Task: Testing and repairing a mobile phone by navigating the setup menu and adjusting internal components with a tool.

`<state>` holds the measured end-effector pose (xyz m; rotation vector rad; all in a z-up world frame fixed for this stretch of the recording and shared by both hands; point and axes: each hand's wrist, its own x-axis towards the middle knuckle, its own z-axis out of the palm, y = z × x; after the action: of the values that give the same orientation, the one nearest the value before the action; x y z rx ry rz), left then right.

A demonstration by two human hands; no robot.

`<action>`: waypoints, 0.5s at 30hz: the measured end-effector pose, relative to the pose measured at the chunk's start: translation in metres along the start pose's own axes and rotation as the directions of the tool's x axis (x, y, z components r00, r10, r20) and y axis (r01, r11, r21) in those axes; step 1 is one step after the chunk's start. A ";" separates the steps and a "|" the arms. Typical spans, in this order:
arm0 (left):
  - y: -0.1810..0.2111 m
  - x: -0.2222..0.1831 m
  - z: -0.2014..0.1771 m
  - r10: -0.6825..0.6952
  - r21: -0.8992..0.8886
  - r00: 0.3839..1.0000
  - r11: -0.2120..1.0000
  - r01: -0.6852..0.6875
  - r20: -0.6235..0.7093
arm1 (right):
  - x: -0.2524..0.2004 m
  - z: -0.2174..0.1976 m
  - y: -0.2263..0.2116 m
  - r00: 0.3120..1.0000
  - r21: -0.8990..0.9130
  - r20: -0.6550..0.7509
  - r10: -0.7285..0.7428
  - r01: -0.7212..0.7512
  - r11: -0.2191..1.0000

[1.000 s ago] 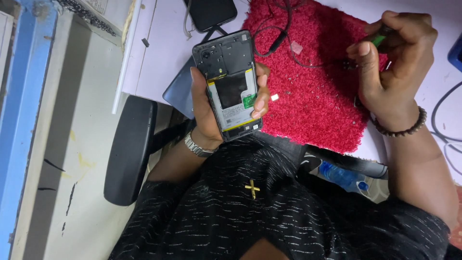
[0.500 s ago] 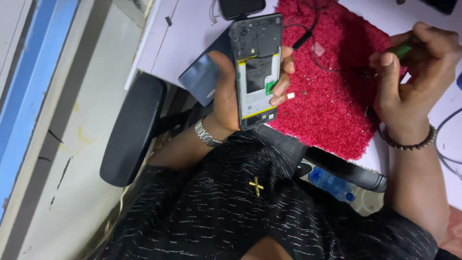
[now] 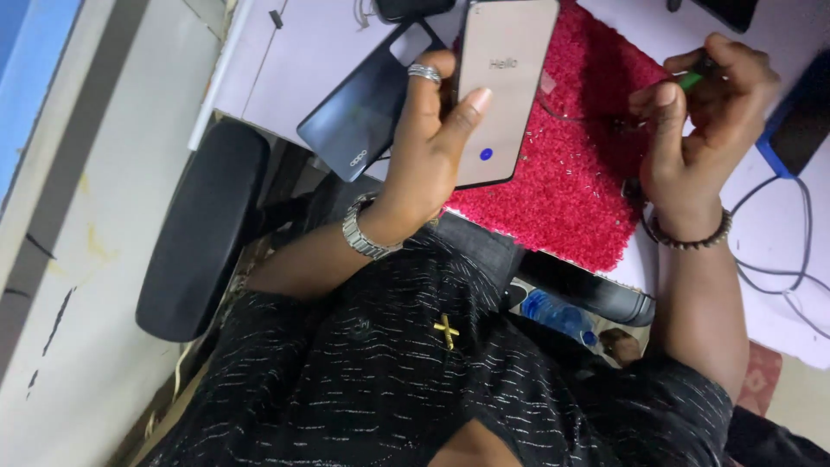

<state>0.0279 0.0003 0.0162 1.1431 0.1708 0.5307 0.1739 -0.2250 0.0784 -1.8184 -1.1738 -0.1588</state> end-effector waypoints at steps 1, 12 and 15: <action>-0.001 0.001 -0.001 0.001 0.016 1.000 1.000 0.000 -0.014 | 0.001 0.001 -0.001 1.000 -0.007 0.012 -0.007 0.007 1.000; -0.013 0.001 -0.019 0.034 -0.283 0.993 0.959 -0.001 0.110 | -0.004 0.007 0.000 0.993 0.113 -0.078 -0.086 0.095 0.989; -0.014 0.001 -0.025 -0.001 -0.443 0.993 0.895 0.055 0.122 | -0.013 0.012 -0.013 0.993 0.163 -0.100 -0.062 0.078 0.984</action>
<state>0.0230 0.0170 -0.0071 0.7167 -0.0397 0.4446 0.1523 -0.2232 0.0727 -1.6080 -1.1503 -0.1801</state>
